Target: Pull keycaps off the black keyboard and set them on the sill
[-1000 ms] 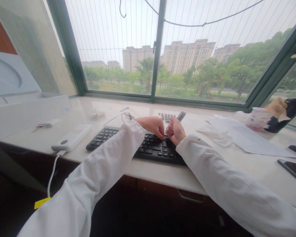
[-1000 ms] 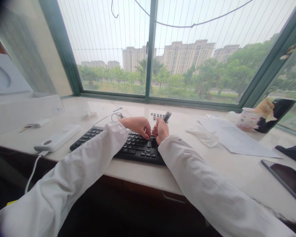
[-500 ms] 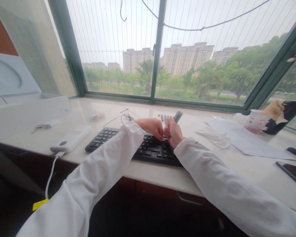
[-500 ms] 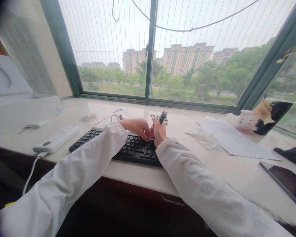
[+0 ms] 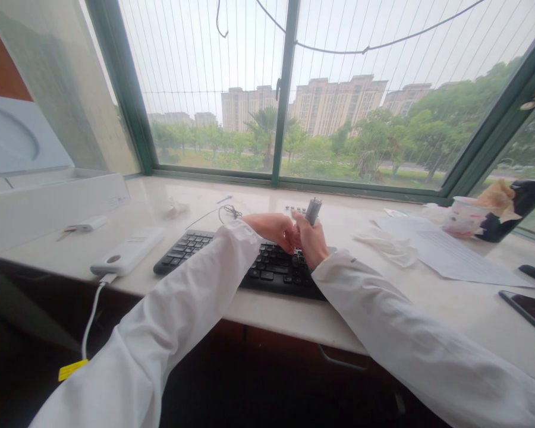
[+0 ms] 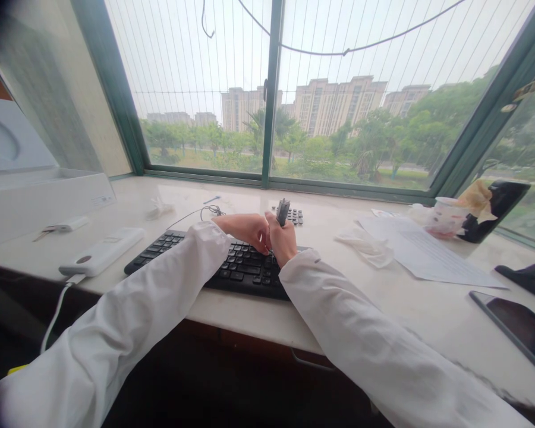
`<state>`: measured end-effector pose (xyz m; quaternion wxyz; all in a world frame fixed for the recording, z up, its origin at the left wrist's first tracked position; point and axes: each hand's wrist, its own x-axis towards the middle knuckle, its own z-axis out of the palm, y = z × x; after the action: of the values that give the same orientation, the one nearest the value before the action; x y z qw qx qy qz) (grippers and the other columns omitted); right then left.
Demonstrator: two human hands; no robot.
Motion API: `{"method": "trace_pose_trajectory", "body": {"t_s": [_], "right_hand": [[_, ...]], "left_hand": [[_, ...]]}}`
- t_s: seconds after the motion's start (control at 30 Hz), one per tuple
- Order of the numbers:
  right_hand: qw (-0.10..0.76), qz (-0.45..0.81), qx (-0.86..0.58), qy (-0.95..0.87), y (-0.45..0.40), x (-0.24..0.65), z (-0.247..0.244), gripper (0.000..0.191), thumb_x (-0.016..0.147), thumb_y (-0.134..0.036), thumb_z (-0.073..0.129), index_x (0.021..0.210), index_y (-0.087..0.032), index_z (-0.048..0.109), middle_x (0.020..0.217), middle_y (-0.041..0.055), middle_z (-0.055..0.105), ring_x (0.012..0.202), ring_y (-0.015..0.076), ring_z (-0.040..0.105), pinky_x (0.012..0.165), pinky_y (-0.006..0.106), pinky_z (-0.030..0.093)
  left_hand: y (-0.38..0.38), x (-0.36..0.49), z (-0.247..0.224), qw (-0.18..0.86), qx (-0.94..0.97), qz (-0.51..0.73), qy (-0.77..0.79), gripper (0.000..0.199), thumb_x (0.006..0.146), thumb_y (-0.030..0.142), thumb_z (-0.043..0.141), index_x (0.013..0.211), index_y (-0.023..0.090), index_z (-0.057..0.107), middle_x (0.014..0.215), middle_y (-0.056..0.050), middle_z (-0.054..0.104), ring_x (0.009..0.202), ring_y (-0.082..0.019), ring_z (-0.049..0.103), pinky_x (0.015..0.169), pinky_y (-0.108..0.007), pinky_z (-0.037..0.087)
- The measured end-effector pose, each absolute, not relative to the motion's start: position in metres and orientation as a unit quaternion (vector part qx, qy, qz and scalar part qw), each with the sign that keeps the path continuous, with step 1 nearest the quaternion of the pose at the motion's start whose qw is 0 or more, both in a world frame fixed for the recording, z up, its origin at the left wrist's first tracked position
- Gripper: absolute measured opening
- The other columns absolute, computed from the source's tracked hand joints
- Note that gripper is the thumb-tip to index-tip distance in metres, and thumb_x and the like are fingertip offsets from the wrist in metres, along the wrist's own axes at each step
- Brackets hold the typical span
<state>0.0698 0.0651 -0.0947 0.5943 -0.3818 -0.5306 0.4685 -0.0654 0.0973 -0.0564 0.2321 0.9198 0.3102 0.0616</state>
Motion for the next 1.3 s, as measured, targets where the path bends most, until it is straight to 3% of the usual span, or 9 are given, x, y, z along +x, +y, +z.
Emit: {"method": "trace_pose_trajectory", "body": {"t_s": [0.17,0.87,1.1,1.3], "right_hand": [[0.605,0.458,-0.375,-0.532,0.064,0.068,-0.096,0.046,0.076,-0.050,0.063,0.047,-0.023,0.038,0.037,-0.0055,0.035,0.036,0.0091,0.033,0.037,0.026,0.027],[0.617,0.449,-0.390,-0.516,0.064,0.067,-0.096,0.046,0.079,-0.047,0.059,0.045,-0.023,0.040,0.035,-0.0039,0.038,0.034,0.0101,0.035,0.035,0.026,0.027],[0.621,0.403,-0.403,-0.538,0.064,0.068,-0.096,0.045,0.078,-0.048,0.060,0.048,-0.022,0.040,0.040,-0.0053,0.035,0.039,0.0090,0.033,0.039,0.026,0.027],[0.614,0.390,-0.414,-0.548,0.063,0.067,-0.096,0.046,0.078,-0.048,0.058,0.047,-0.021,0.039,0.042,-0.0047,0.037,0.040,0.0091,0.035,0.040,0.026,0.028]], "left_hand": [[0.098,-0.065,-0.058,0.260,0.919,0.070,0.286,0.017,0.071,0.020,0.074,0.087,0.014,0.076,0.085,-0.005,0.075,0.076,-0.016,0.067,0.076,-0.028,0.050],[0.086,-0.065,-0.048,0.198,0.922,0.038,0.332,0.021,0.072,0.028,0.073,0.090,0.018,0.076,0.084,-0.002,0.074,0.076,-0.016,0.066,0.071,-0.025,0.046],[0.088,-0.069,-0.045,0.171,0.922,0.050,0.342,0.039,0.066,0.046,0.079,0.097,0.024,0.077,0.083,-0.003,0.072,0.074,-0.018,0.065,0.069,-0.028,0.046],[0.090,-0.067,-0.049,0.181,0.921,0.067,0.338,0.039,0.059,0.042,0.084,0.093,0.022,0.078,0.092,-0.004,0.073,0.085,-0.021,0.065,0.077,-0.030,0.047]]}}
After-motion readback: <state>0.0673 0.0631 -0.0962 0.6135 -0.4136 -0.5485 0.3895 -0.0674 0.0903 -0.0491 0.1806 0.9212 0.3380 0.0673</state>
